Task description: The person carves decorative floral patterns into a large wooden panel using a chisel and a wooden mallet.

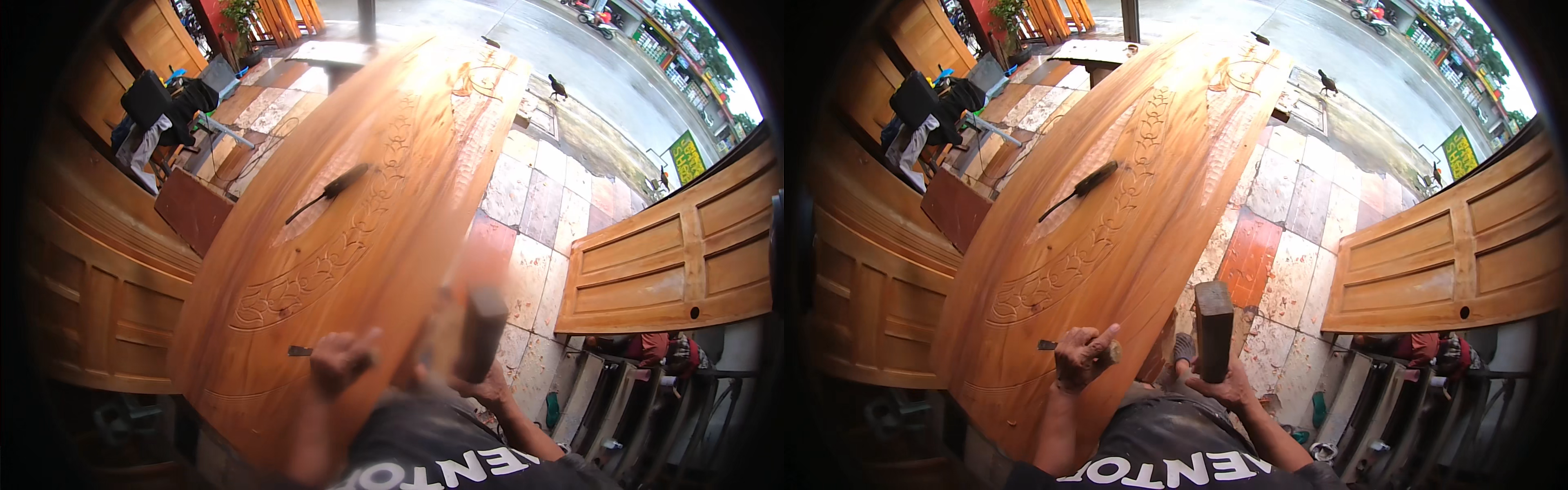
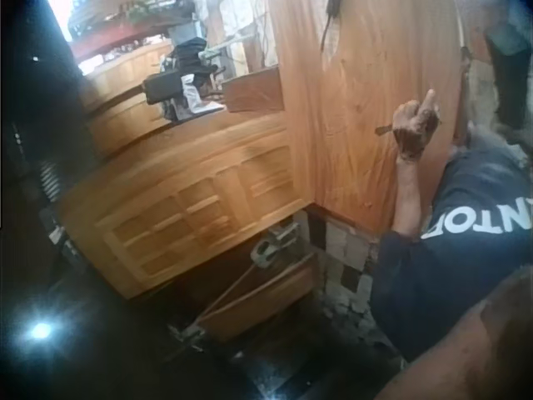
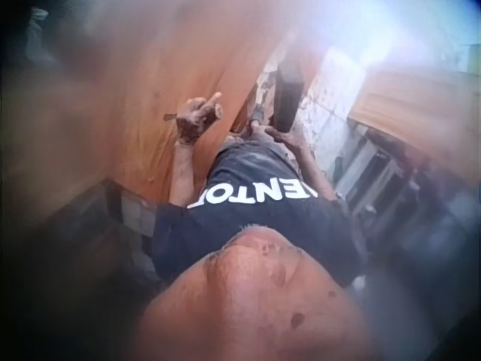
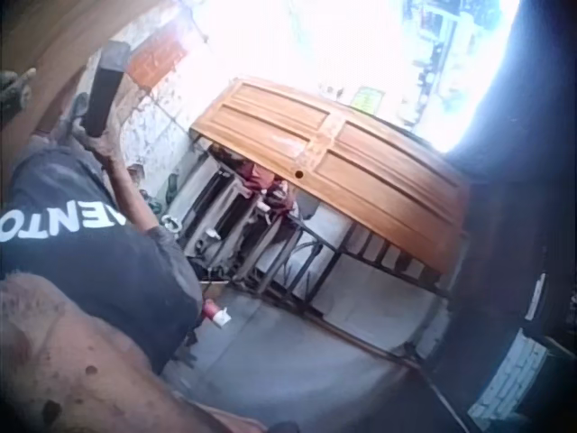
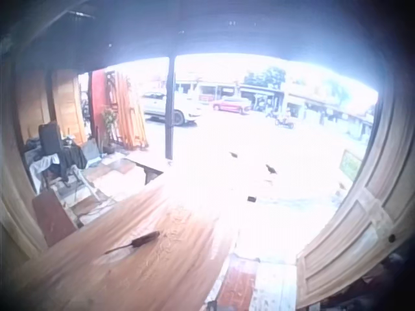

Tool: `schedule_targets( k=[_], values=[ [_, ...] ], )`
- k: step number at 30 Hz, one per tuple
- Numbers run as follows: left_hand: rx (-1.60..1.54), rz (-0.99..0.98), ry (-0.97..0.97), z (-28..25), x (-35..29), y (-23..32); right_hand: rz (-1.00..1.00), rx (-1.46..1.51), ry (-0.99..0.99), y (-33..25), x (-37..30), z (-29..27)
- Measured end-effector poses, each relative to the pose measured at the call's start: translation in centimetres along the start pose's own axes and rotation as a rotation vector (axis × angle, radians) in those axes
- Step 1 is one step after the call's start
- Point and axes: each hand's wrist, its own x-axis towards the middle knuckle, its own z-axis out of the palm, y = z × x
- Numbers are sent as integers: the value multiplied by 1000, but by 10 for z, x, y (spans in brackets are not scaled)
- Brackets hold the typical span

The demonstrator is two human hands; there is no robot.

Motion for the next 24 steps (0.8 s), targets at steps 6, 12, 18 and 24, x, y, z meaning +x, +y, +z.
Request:
schedule_targets(
  k=[6, 12, 18, 24],
  values=[
    [-102, 96, 79, -2, -34, -25, -89, -10, 22, -10, -1, 87],
    [-118, 55, 221, -17, -58, -21, -75, -100, 2, 16, -4, 122],
    [-92, -85, 378, -40, -62, -10, -21, -118, 35, 0, -6, 138],
    [-157, 6, 354, -9, -76, -42, 37, -115, 43, 32, 3, 131]
  ],
)
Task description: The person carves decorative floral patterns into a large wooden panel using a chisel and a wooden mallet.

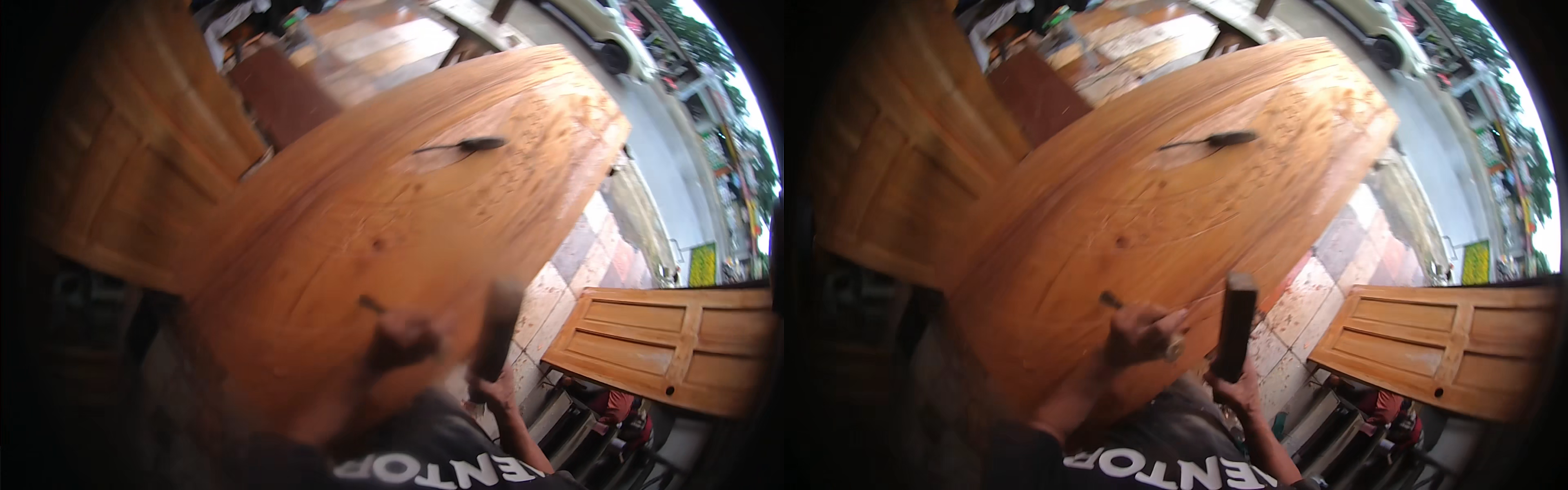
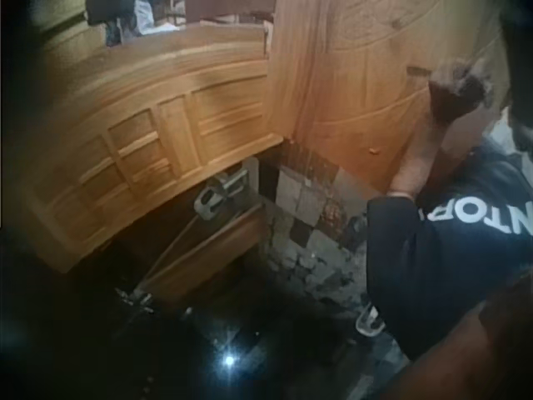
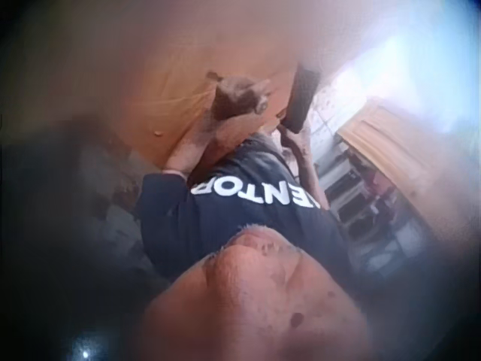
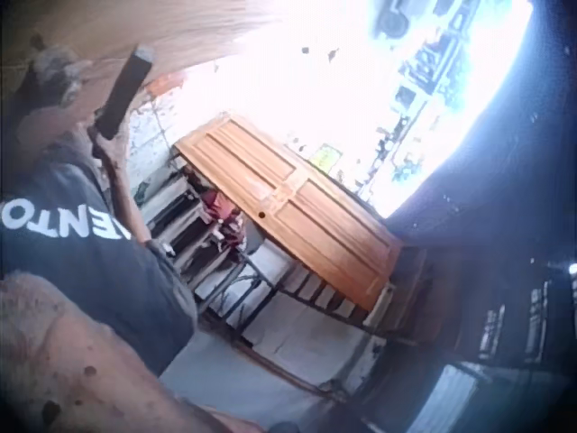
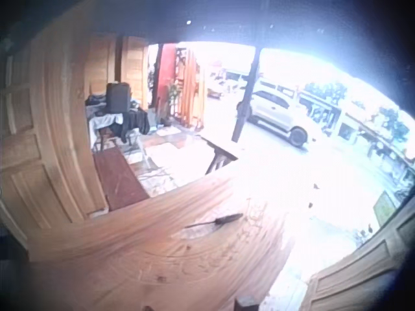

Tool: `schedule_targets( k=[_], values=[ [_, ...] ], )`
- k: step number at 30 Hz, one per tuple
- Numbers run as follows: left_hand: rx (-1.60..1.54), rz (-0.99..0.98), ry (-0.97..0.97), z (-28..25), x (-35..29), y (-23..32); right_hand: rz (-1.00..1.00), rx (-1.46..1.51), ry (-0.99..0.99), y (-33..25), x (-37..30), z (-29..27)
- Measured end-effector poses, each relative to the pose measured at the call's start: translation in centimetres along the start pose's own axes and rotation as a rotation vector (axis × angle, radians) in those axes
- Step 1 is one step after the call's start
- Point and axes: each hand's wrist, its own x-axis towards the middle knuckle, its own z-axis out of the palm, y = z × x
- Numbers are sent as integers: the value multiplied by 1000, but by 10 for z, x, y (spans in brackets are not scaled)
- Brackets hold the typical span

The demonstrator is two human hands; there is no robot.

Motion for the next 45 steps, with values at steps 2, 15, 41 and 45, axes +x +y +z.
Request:
schedule_targets(
  k=[2, 15, 41, 45],
  values=[
    [0, 115, 3, -12, 17, -18, 6, 63, 7, -1, 5, 6],
    [222, 192, -62, -49, 41, -113, -42, -43, -73, -29, 14, 38],
    [77, 99, 161, -62, 18, -121, -301, 372, 384, -18, 16, 230],
    [136, 113, 142, -58, 12, -129, -542, -28, 470, -22, 31, 256]
  ],
)
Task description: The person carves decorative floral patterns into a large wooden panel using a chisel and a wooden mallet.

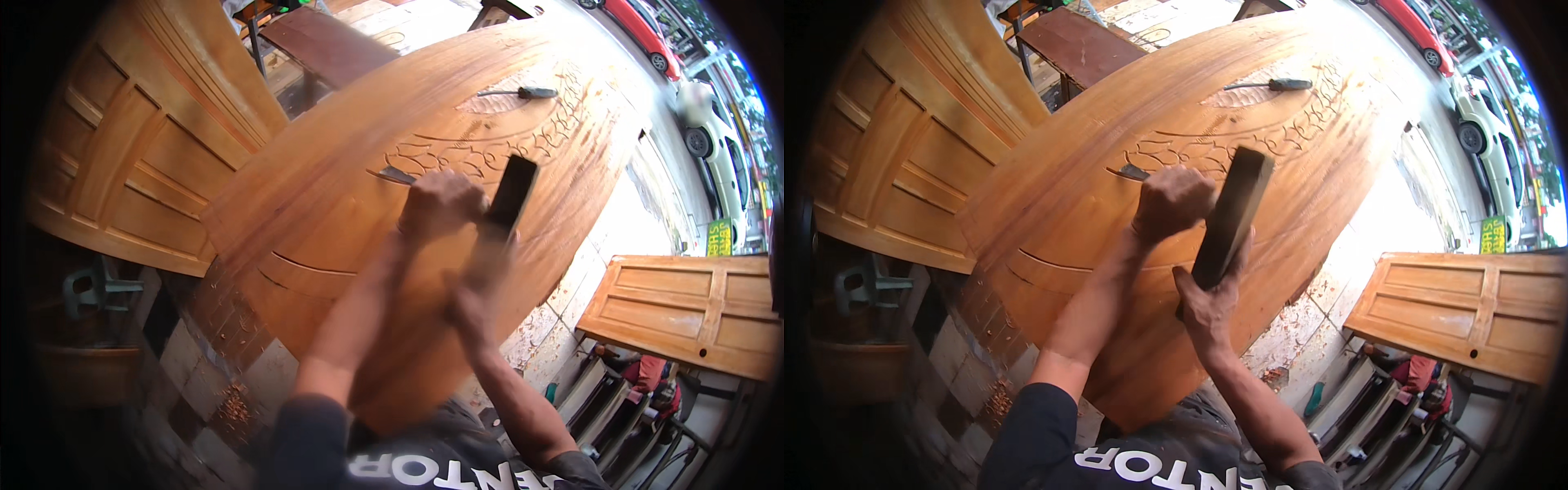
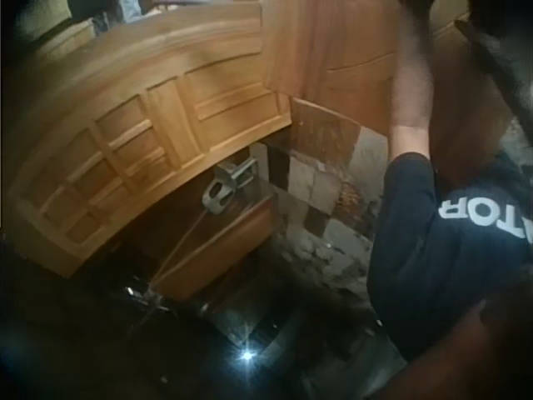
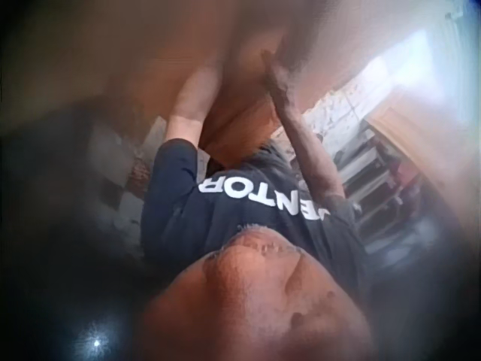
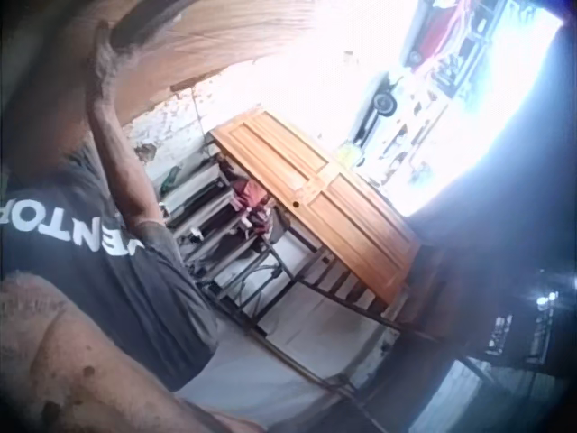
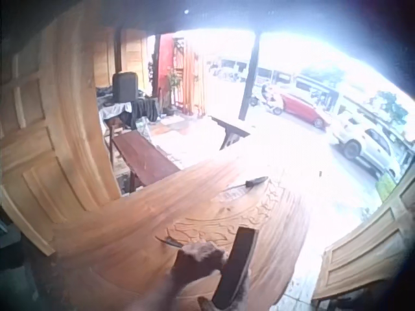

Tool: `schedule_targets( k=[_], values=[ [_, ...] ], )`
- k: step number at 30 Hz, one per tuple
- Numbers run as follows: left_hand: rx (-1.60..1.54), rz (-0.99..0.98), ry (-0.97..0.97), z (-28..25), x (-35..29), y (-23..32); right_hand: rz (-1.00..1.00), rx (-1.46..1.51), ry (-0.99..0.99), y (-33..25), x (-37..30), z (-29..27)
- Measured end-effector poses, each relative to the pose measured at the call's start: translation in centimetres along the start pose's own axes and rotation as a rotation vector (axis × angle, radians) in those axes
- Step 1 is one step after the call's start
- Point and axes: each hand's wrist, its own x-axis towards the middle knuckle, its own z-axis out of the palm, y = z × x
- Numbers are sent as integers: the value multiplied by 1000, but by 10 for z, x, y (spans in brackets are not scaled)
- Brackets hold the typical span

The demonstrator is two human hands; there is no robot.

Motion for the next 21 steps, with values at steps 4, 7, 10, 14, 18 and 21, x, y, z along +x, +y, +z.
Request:
schedule_targets(
  k=[4, 7, 10, 14, 18, 21],
  values=[
    [-2, 74, -9, -2, -2, -7, 188, 326, 75, -21, -16, 0],
    [-13, 88, 0, 8, 1, 0, -57, 217, 209, 6, -22, -4],
    [-25, 66, -8, 2, -4, -4, 333, 132, -35, -56, -10, 19],
    [-35, 86, -28, 1, -3, 1, 212, 390, 129, 1, -9, 14],
    [-56, 70, -43, 2, -3, -5, 83, 266, 214, 7, -19, 42],
    [-30, 40, -98, -3, -6, -10, 47, 247, 71, -5, -6, 38]
  ],
)
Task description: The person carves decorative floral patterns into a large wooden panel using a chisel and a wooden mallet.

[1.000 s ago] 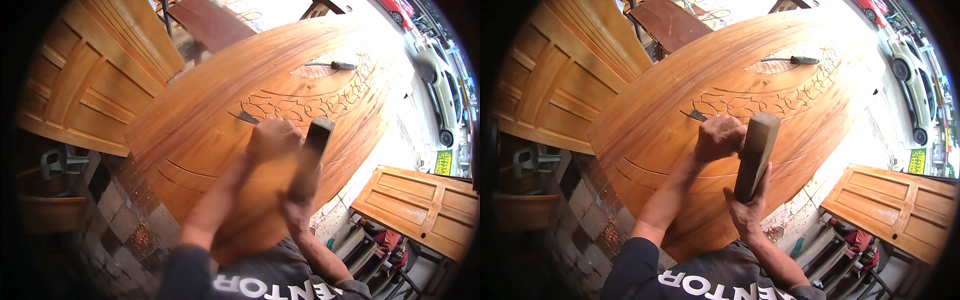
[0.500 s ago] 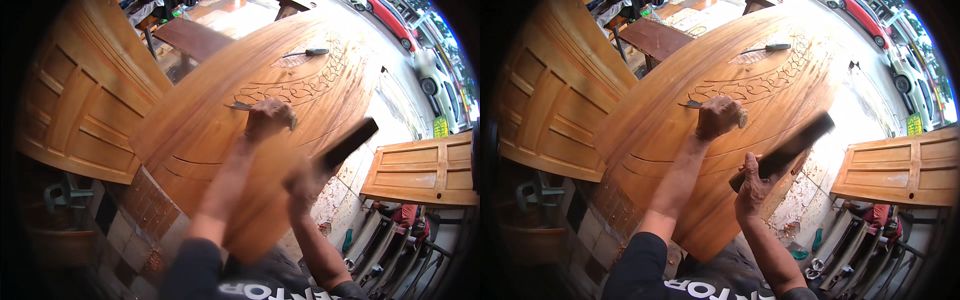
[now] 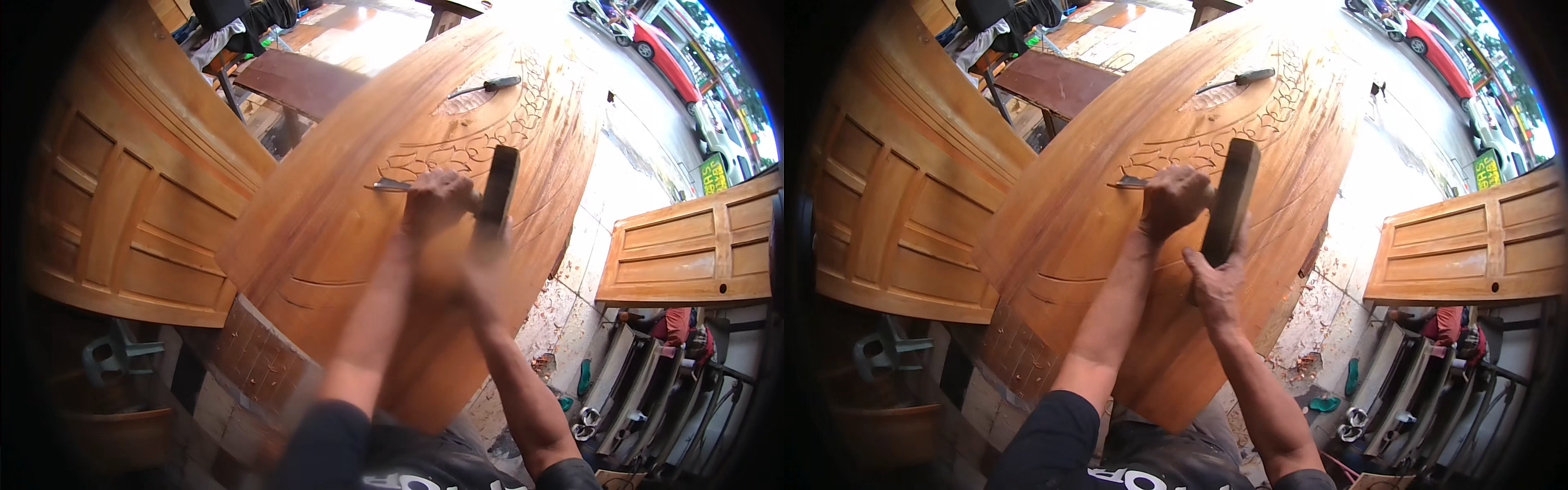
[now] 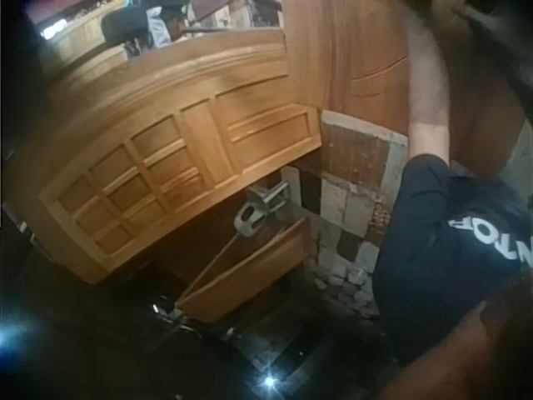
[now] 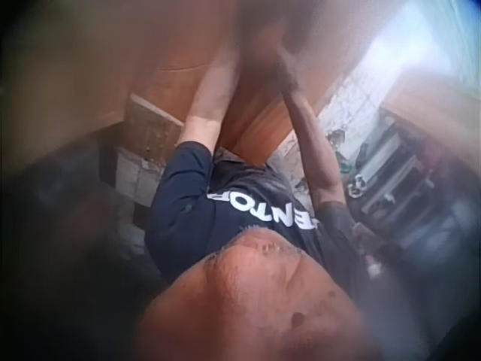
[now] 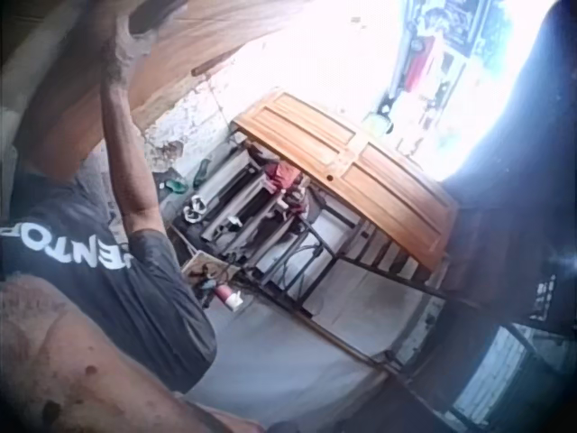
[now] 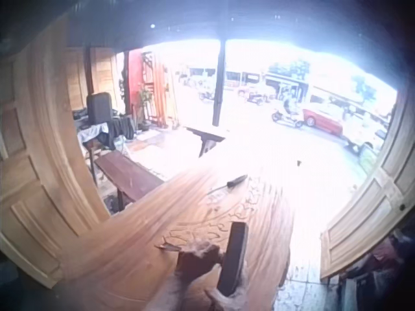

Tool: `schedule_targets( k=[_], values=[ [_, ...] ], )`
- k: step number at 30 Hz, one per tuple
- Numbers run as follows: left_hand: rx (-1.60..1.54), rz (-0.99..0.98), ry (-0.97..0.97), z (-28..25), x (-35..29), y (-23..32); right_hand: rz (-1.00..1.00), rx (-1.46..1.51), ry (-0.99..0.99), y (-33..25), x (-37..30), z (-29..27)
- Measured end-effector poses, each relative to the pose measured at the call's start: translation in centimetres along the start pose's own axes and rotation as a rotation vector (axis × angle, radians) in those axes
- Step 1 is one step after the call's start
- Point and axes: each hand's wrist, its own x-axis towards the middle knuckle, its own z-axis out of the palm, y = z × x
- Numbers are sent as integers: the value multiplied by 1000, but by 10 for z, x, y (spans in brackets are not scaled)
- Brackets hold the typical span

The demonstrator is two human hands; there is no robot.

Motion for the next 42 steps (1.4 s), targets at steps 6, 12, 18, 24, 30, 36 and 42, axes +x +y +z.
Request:
schedule_targets(
  k=[6, 12, 18, 24, 30, 36, 42],
  values=[
    [-133, -20, -35, 2, 4, 2, 240, 402, 431, 25, -16, -10],
    [-143, -29, -143, -4, -4, -13, 182, -58, 294, -14, -13, 13],
    [-187, 9, -182, 0, -1, -12, 178, -135, 320, -1, -31, 29],
    [-181, 10, -184, -8, -4, -22, 221, 219, 551, -24, -35, 40],
    [-144, 32, -160, -13, -4, -24, 170, -176, 248, -21, -35, 50],
    [-192, 20, -135, -13, 5, -5, 181, 74, 486, 28, -45, 43],
    [-148, 13, -61, -15, 9, -14, 324, 51, 312, -8, -40, 43]
  ],
)
